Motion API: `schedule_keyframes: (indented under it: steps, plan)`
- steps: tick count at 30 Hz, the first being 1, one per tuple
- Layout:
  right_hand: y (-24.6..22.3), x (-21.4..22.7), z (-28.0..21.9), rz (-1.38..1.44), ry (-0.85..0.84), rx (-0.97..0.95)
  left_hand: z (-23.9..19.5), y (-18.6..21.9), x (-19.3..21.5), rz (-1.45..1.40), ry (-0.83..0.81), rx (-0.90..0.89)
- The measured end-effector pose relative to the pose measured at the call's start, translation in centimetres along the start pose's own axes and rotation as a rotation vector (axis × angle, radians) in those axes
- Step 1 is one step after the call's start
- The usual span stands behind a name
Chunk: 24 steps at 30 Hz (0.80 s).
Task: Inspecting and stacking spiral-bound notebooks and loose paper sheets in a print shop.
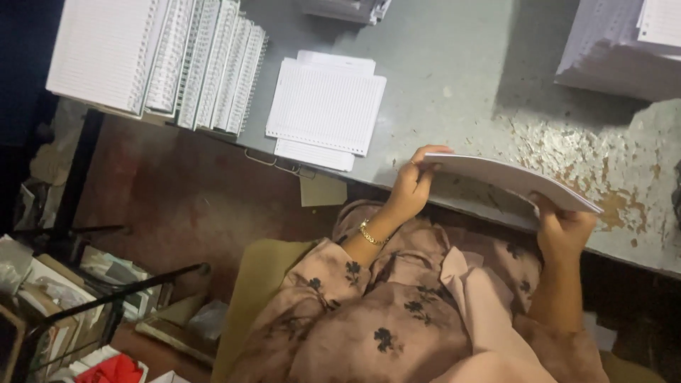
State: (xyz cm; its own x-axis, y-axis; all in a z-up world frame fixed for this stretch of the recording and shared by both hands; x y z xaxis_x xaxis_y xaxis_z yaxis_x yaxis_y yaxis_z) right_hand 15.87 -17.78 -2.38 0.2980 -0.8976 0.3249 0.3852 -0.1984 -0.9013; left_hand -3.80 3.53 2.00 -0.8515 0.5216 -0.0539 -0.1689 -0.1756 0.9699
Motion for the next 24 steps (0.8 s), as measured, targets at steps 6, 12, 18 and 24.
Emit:
schedule_keyframes:
  steps: [6, 12, 18, 24]
  plan:
    - [4.8, 0.6, -1.1, -0.049, 0.073, -0.033, -0.7, -0.3, -0.5, -0.019, -0.039, -0.015]
    - [3.4, 0.5, -1.6, -0.084, 0.034, 0.020, -1.5, -2.2, -0.3, 0.048, -0.020, 0.080]
    - [2.6, 0.0, -1.4, 0.003, 0.028, -0.007, -1.8, -3.6, -0.3, 0.119, 0.021, 0.037]
    - [-1.0, 3.4, -0.1, -0.063, -0.219, -0.209, 0.5, 3.3, 3.3, 0.338, -0.046, -0.180]
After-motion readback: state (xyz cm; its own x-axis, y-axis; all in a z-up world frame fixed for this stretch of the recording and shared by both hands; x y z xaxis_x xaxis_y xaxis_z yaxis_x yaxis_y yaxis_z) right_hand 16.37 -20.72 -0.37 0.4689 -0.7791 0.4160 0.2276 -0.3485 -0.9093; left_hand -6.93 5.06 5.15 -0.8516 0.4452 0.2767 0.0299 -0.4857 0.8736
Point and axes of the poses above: each hand's wrist, its own z-axis towards the middle knuckle, its own x-axis out of the back of the hand, y = z × x, the point moved 2 cm from there along z, towards the middle knuckle, and after that the axes turned 15 degrees about y, right-handed, at the moved point
